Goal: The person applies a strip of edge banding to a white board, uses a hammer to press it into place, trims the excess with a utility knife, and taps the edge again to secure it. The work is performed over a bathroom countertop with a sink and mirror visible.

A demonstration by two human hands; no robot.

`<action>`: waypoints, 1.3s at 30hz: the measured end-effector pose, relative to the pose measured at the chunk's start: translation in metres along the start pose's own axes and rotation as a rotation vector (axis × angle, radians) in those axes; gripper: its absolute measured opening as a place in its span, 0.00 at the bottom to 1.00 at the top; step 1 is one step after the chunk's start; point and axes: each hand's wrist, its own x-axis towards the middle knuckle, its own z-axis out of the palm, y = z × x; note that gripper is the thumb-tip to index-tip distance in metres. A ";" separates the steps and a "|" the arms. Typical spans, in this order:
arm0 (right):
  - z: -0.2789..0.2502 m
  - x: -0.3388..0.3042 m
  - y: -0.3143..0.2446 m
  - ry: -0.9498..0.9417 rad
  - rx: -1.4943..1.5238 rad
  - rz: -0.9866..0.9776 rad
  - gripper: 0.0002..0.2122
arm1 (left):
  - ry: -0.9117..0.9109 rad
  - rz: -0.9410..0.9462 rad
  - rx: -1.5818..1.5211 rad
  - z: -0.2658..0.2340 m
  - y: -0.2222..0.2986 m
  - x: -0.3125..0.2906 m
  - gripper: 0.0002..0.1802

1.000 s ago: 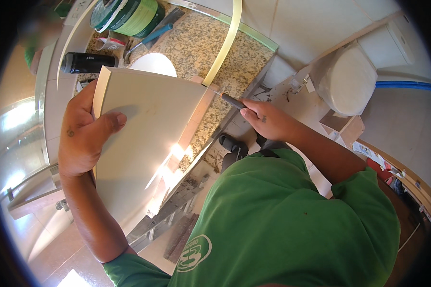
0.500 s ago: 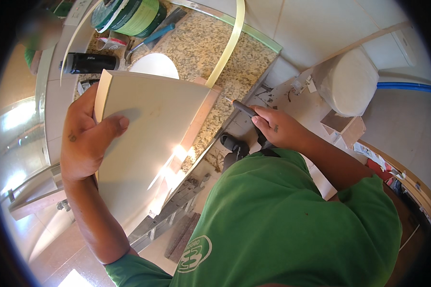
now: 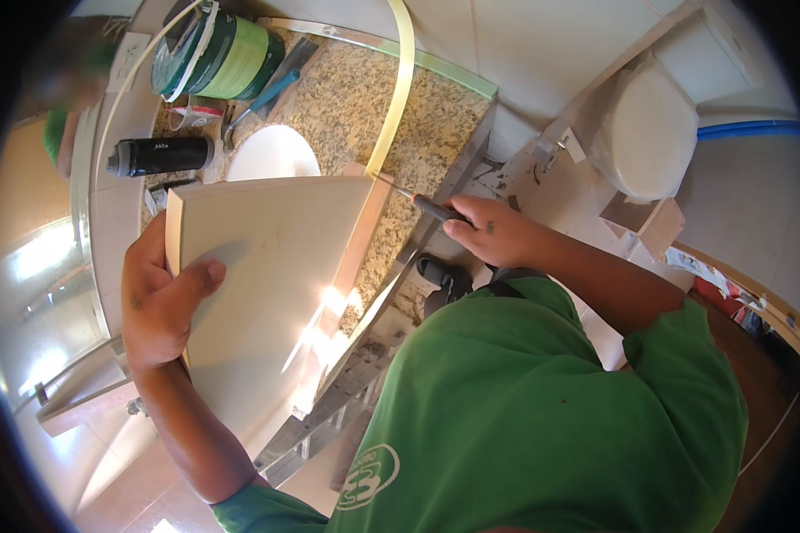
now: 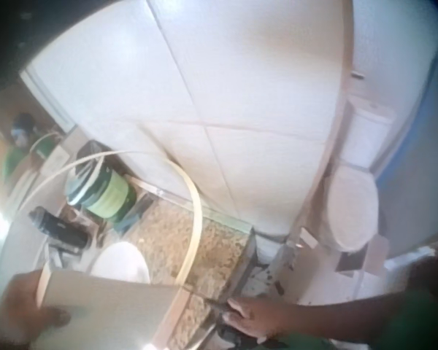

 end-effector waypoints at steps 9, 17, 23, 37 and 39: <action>0.010 0.027 -0.002 0.009 0.022 -0.147 0.20 | 0.010 -0.018 -0.053 -0.001 -0.003 -0.001 0.31; 0.002 0.030 -0.008 -0.090 0.072 -0.046 0.24 | -0.007 0.011 -0.029 -0.001 -0.001 0.000 0.30; 0.005 0.022 -0.003 -0.073 0.092 -0.039 0.23 | -0.005 0.010 -0.046 0.000 0.000 0.000 0.28; -0.006 -0.009 -0.002 -0.102 0.095 0.039 0.25 | 0.004 -0.007 -0.074 -0.001 -0.001 -0.001 0.28; -0.005 -0.011 -0.006 -0.029 0.074 -0.034 0.24 | 0.009 -0.032 -0.080 -0.001 -0.001 -0.001 0.28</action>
